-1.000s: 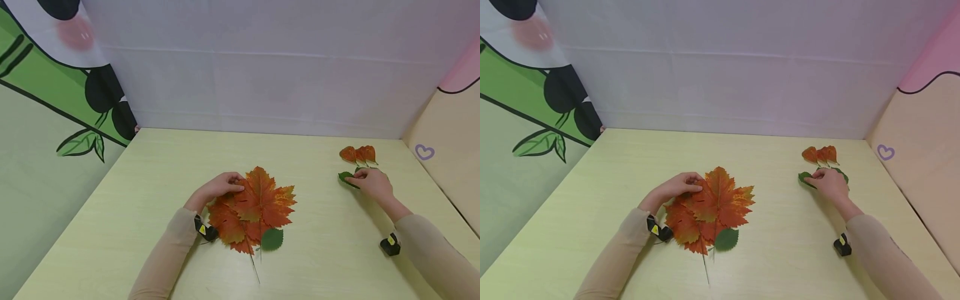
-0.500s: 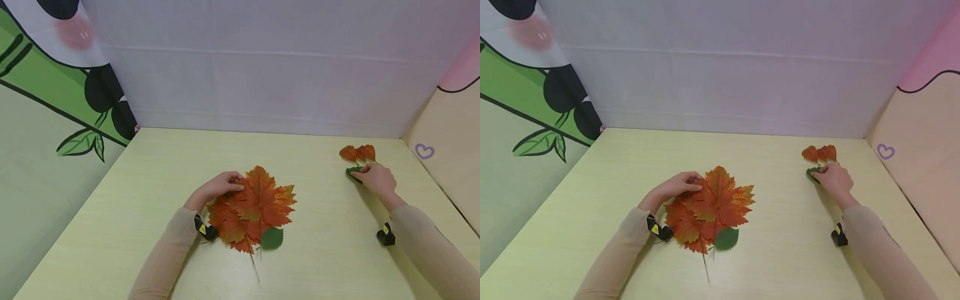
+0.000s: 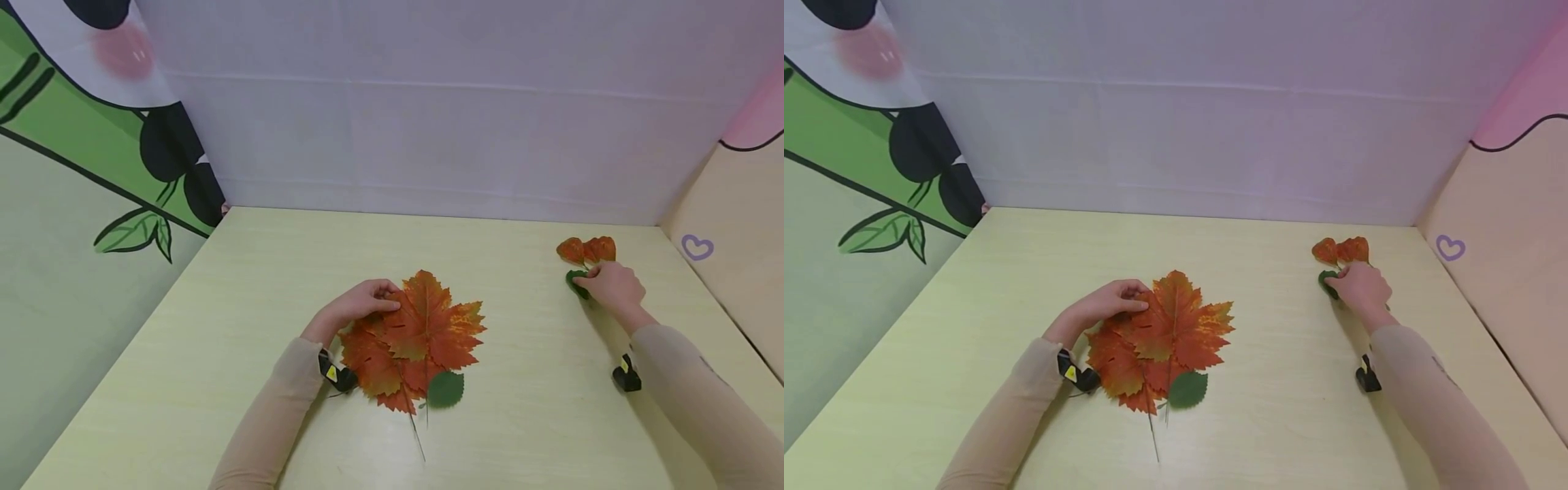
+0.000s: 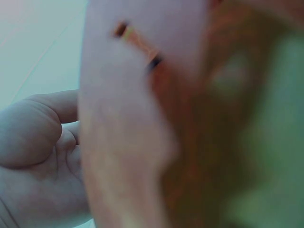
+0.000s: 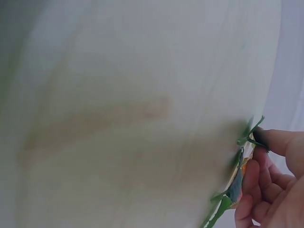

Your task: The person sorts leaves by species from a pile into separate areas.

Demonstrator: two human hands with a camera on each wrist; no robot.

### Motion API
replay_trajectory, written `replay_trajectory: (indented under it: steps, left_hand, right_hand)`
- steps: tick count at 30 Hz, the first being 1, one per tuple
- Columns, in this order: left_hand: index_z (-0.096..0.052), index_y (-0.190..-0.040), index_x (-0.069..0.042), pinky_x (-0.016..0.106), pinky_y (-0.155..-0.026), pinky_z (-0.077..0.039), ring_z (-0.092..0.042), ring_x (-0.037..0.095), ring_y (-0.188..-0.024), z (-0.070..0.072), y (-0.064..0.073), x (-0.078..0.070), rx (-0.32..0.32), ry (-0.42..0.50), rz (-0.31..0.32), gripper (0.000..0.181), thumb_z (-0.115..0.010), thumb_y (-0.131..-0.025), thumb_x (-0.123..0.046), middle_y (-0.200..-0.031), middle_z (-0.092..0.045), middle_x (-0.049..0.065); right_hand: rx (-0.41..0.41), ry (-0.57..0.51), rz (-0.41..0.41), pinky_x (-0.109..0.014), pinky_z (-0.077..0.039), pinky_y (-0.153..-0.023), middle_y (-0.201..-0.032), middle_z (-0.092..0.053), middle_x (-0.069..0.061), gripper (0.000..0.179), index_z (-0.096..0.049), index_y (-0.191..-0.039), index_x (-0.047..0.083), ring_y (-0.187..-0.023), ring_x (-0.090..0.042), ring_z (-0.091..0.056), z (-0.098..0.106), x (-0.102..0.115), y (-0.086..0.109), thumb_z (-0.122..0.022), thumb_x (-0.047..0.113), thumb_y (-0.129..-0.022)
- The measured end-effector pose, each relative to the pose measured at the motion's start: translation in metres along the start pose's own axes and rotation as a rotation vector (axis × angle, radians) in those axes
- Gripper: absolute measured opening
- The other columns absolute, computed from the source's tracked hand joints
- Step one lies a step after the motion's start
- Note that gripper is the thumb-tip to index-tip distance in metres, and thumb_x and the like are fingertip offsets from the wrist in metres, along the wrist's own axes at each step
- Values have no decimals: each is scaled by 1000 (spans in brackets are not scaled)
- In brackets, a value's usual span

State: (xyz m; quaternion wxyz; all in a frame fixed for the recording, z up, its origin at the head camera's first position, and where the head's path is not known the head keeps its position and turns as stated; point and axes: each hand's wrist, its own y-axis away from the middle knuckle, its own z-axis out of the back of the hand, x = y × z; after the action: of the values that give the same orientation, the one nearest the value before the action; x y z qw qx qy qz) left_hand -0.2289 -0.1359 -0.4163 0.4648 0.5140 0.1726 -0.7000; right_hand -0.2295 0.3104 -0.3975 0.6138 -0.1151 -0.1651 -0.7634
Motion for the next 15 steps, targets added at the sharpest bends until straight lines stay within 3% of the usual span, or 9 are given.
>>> replay_trajectory:
  steps: [8,15]
  left_hand:
    - [-56,-107,-7,29,-77,-44,-54,18,-84,1,-1,-1,-2,-5,-10,23,-59,-88,-20,-95,-59,6]
    - [-56,-108,-6,29,-77,-44,-54,18,-84,0,-1,1,1,-10,-4,25,-59,-88,-21,-95,-59,6]
  right_hand:
    - [0,-15,-3,-33,-37,-52,-90,-61,-14,45,-57,-97,5,-66,-22,-53,8,3,9,-60,47,-82]
    - [11,15,158,-30,-38,-50,-87,-64,-12,34,-61,-91,5,-71,-24,-56,4,19,29,-62,38,-82]
